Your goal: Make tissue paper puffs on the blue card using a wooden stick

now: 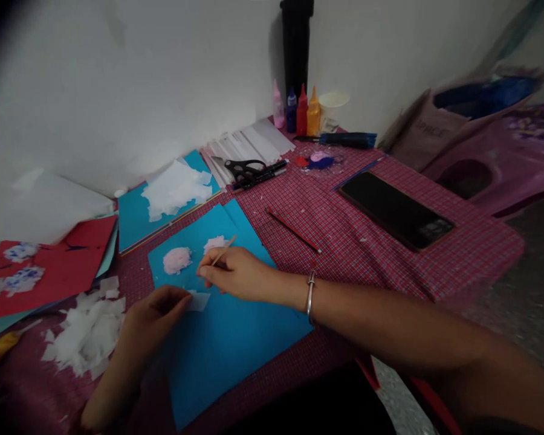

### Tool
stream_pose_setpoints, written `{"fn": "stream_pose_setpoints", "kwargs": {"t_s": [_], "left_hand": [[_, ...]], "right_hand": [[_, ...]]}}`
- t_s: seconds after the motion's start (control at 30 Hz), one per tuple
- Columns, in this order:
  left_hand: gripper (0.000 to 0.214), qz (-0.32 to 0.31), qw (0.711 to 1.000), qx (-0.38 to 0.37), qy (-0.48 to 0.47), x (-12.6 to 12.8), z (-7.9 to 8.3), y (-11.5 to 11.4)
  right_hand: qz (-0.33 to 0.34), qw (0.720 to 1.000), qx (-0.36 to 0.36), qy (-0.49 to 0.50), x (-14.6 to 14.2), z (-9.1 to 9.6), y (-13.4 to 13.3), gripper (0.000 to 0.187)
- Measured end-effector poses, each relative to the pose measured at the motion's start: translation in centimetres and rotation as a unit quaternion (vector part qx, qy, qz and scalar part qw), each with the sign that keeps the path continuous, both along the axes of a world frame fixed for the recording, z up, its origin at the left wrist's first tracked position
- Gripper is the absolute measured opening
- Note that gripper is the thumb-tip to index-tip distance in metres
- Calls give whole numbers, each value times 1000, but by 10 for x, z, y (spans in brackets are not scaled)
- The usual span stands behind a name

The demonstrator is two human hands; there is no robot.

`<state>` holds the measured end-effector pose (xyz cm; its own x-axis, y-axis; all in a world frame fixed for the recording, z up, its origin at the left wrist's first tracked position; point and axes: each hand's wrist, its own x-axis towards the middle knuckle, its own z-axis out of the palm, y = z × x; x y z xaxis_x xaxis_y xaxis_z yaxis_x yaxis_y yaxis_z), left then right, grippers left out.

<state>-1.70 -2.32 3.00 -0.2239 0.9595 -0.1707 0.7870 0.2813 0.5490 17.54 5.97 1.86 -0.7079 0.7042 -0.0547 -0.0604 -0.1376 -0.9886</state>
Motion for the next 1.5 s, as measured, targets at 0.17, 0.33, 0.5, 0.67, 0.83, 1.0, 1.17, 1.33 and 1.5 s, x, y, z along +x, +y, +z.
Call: {"fn": "stream_pose_setpoints", "kwargs": {"t_s": [0.17,0.33,0.5,0.67,0.83,1.0,1.17,1.33,1.5], "left_hand": [[24,-10,999,-6,38,2,-1,5],[24,5,1000,1,13,3,-8,5],[23,12,1000,7,-9,1,-12,4],[28,29,998,24,-44,-3,-5,4],[35,53,997,56,-27,-23,-4,-7],[30,-16,995,72,63,-34,-16,-23],[25,-50,989,99,94,-30,-19,-27],[23,-60,987,112,102,-31,-22,-28],[21,-59,987,128,75,-36,-26,-29]], "right_hand": [[24,994,91,-55,3,3,-6,12],[60,988,112,-87,1,-1,-10,16],[69,982,137,-112,-3,-3,-10,19],[70,973,179,-126,-3,-3,-9,21],[78,970,184,-138,-4,-6,-9,23],[80,968,184,-151,-7,-8,-9,26],[90,968,169,-165,-11,-8,-8,24],[94,968,159,-168,-15,-5,-8,24],[89,976,117,-161,-17,-6,-8,22]]}}
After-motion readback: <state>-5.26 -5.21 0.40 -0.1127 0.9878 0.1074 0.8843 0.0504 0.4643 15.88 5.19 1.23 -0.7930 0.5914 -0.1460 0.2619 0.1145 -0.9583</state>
